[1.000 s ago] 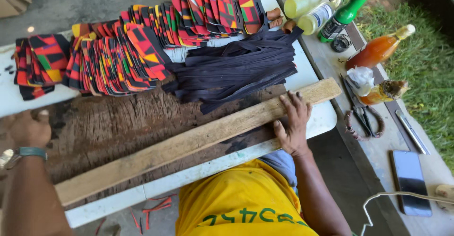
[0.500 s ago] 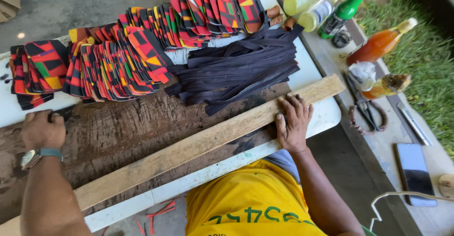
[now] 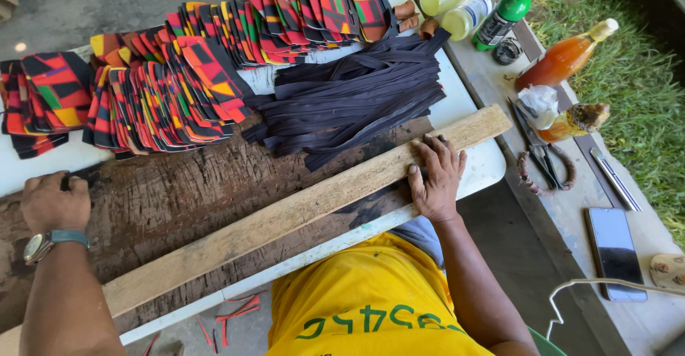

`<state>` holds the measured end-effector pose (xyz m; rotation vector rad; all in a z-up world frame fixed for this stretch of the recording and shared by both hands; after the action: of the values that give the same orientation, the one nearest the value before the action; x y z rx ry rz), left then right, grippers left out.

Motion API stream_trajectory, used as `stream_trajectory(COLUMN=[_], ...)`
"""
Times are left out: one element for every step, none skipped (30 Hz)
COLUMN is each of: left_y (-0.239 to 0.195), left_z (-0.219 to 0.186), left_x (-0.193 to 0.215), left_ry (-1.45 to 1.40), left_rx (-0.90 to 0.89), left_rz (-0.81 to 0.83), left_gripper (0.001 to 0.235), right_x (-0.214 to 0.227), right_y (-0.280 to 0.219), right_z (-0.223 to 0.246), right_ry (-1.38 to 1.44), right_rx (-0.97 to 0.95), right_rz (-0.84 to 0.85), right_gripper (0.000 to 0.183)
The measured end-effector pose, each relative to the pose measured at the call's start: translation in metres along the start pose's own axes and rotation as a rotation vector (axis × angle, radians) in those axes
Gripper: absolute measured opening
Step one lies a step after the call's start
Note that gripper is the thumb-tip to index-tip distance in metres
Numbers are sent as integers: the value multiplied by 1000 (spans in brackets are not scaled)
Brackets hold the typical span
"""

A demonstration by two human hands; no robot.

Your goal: The person applies a dark adhesive to black fabric strips using a small brush and a wooden guide, then presses the strips flat. They handle multiple strips and colorful patterned fabric pieces on a white table.

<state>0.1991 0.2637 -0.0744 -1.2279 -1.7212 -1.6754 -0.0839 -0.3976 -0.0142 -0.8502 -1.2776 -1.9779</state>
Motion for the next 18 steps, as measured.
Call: stream_trajectory(left_y=[1, 0, 0, 1, -1, -2, 0, -2, 2, 4, 10, 18, 15, 12, 4, -8, -6, -14], left_z=[0, 0, 0, -1, -3, -5, -7, -6, -7, -5, -20, -34, -34, -32, -26, -17, -17, -14], left_x=[1, 3, 3, 3, 1, 1, 1, 0, -7, -20, -28, -37, -32, -27, -14, 0, 0, 2], left_ry=[11, 39, 54, 69, 70, 57, 45, -88, -227, -471, -407, -343, -251, -158, -56, -9, 18, -11], left_rx=[4, 11, 11, 10, 4, -16, -42, 22, 85, 255, 197, 139, 112, 85, 74, 109, 111, 158], left_rz=[4, 10, 28, 45, 73, 102, 134, 141, 147, 133, 123, 111, 86, 64, 26, 12, 16, 38], left_gripper=[29, 29, 28, 27, 26, 26, 26, 27, 27, 26, 26, 25, 25, 26, 26, 26, 26, 25], right_x=[0, 1, 1, 2, 2, 3, 4, 3, 6, 6, 7, 12, 7, 7, 7, 1, 5, 5], right_y=[0, 0, 0, 1, 2, 2, 2, 3, 2, 2, 1, -1, 1, -1, 4, 9, 6, 6], right_z=[1, 1, 1, 2, 2, 3, 4, 6, 3, 2, 1, -3, 1, 3, 5, 11, 8, 3], right_ry=[-2, -5, -13, -7, -7, -8, 1, 9, 10, 8, 12, 15, 11, 6, 13, 20, 6, -9], right_rx=[3, 7, 3, 5, 3, 1, 3, 5, 2, -6, -6, -7, -7, -8, 13, 29, 8, -12], right_rz=[-2, -4, -9, -12, -16, -20, -21, -21, -20, -16, -8, 0, 1, 2, -2, 4, 6, 9], right_gripper=[46, 46, 46, 46, 46, 45, 45, 45, 45, 45, 44, 44, 45, 45, 46, 46, 46, 47])
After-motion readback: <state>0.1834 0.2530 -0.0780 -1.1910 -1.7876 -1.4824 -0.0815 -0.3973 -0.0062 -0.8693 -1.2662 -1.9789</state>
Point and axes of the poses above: each hand's wrist, its own y-axis towards the middle knuckle, its own x-axis out of the back of the hand, z = x × y, the point moved 9 cm from there along y, towards the middle knuckle, and after that the axes turned 8 degrees about -y, right-handed, at the moved point
